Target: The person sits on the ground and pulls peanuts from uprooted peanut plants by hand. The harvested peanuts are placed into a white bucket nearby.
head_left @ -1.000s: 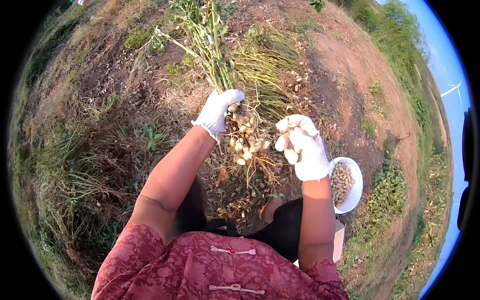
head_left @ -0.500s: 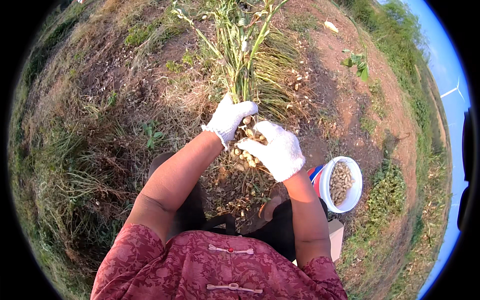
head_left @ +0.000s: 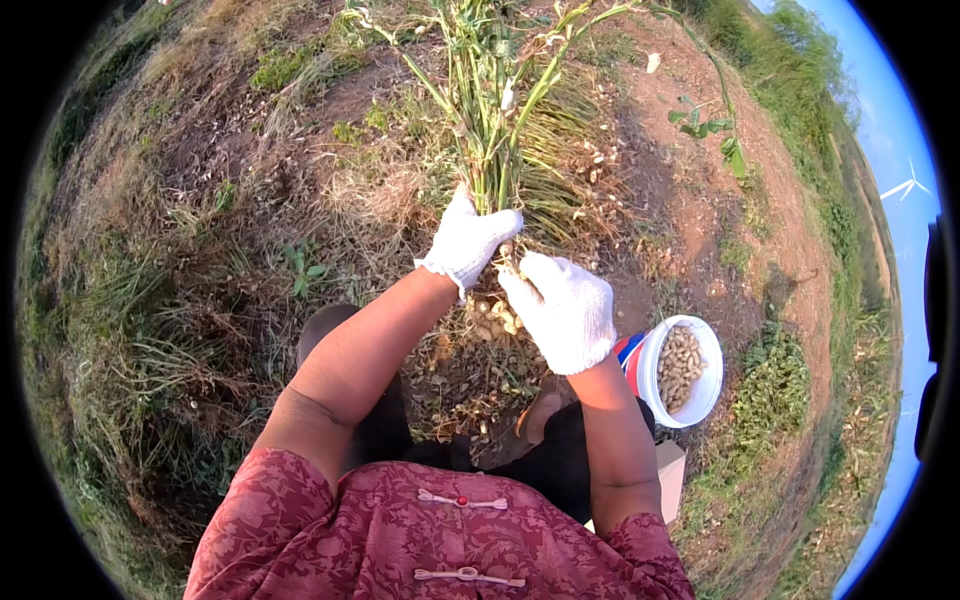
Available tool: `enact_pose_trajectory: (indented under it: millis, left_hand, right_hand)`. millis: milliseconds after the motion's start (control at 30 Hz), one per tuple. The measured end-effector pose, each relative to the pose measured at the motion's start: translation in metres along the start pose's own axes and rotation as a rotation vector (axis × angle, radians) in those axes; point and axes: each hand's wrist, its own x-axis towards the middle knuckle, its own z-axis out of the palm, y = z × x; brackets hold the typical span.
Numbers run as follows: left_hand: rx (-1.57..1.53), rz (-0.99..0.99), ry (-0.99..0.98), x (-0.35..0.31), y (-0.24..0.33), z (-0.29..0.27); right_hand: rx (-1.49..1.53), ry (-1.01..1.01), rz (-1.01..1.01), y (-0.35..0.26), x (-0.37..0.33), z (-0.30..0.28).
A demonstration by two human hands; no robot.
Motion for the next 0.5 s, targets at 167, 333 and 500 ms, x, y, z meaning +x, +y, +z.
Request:
enact_pose_trajectory:
  millis: [167, 333, 500]
  left_hand:
    - [0.136, 0.108, 0.052, -0.004, -0.003, 0.005]
    - [0.132, 0.099, 0.106, 0.008, 0.006, -0.006]
    - [0.1, 0.106, 0.095, 0.002, 0.009, 0.001]
  right_hand:
    - [0.09, -0.005, -0.012, -0.003, 0.0, 0.001]
    - [1.215, 0.077, 0.783, 0.0, -0.003, -0.02]
    - [1.165, 0.004, 0.863, 0.019, 0.002, -0.019]
